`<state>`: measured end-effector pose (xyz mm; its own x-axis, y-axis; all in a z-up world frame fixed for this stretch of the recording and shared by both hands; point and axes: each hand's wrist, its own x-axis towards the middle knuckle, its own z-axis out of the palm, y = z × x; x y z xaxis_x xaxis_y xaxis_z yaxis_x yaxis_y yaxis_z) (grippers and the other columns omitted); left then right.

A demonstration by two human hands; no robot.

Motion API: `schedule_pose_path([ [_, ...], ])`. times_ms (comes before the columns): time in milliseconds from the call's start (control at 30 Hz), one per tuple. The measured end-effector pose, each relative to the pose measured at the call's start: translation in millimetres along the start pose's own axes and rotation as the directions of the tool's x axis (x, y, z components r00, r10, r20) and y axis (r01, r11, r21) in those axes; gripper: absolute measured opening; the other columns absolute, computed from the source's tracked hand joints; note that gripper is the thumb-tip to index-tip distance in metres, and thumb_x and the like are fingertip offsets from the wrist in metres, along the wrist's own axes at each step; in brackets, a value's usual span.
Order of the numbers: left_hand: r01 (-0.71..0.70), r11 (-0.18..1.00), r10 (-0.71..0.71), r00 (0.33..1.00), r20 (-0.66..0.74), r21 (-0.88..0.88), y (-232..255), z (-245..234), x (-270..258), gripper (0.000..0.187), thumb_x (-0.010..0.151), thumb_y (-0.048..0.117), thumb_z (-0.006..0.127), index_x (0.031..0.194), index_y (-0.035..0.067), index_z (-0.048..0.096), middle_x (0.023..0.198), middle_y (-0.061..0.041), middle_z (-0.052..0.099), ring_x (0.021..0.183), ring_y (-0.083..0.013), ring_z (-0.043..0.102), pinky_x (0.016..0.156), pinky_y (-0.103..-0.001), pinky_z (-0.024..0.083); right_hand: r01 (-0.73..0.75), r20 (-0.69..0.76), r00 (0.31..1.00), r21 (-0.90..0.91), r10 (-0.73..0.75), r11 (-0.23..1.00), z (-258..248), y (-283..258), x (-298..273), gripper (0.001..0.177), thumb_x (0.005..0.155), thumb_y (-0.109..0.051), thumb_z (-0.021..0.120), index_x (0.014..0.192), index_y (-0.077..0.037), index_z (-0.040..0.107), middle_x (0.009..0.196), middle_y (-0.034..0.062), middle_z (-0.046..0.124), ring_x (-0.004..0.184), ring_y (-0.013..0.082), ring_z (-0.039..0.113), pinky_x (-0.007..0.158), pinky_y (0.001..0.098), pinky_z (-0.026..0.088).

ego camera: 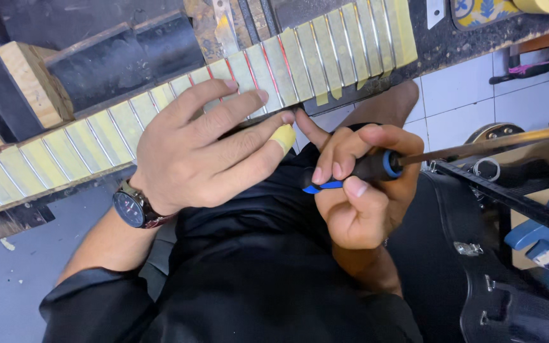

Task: The person uses a metal file to smooth the frets on a guitar neck clamped in a vise. They work sequentially along the fretboard, filing each fret individually while holding the neck steady with their left hand.

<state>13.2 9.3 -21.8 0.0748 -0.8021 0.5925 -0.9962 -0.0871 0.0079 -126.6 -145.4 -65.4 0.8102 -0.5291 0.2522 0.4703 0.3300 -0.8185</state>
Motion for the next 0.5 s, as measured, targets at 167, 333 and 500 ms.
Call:
schedule_pose_path([
  [167, -0.001, 0.999, 0.001, 1.0, 0.017, 0.036, 2, 3, -2, 0.013, 0.111, 0.009, 0.068, 0.1, 0.012, 0.074, 0.11, -0.005, 0.082, 0.101, -0.0251, 0.077, 0.09, -0.039, 0.06, -0.019, -0.01, 1.0, -0.003, 0.019, 1.0, 6, -8, 3, 0.037, 0.1, -0.008, 0.047, 0.136, -0.008, 0.05, 0.095, 0.0103, 0.049, 0.078, 0.0229, 0.051, 0.125, 0.0727, 0.053],
  [333, -0.012, 0.999, 0.012, 1.0, 0.001, 0.04, 1, 5, -3, 0.012, 0.109, 0.008, 0.068, 0.099, 0.012, 0.073, 0.107, -0.006, 0.083, 0.097, -0.0247, 0.078, 0.087, -0.038, 0.06, -0.045, 0.002, 0.999, 0.003, 0.045, 0.999, -1, -8, 6, 0.036, 0.105, -0.011, 0.05, 0.141, -0.009, 0.052, 0.096, 0.0104, 0.052, 0.081, 0.0225, 0.055, 0.122, 0.0691, 0.057],
  [500, 0.018, 0.999, -0.018, 1.0, 0.005, 0.036, 1, 5, -1, 0.016, 0.109, 0.006, 0.065, 0.098, 0.011, 0.074, 0.107, -0.005, 0.082, 0.097, -0.0241, 0.078, 0.085, -0.037, 0.059, -0.015, 0.034, 0.999, -0.018, 0.016, 1.0, -1, -4, 13, 0.039, 0.105, -0.009, 0.047, 0.144, -0.009, 0.05, 0.099, 0.0092, 0.051, 0.082, 0.023, 0.052, 0.116, 0.0666, 0.061],
])
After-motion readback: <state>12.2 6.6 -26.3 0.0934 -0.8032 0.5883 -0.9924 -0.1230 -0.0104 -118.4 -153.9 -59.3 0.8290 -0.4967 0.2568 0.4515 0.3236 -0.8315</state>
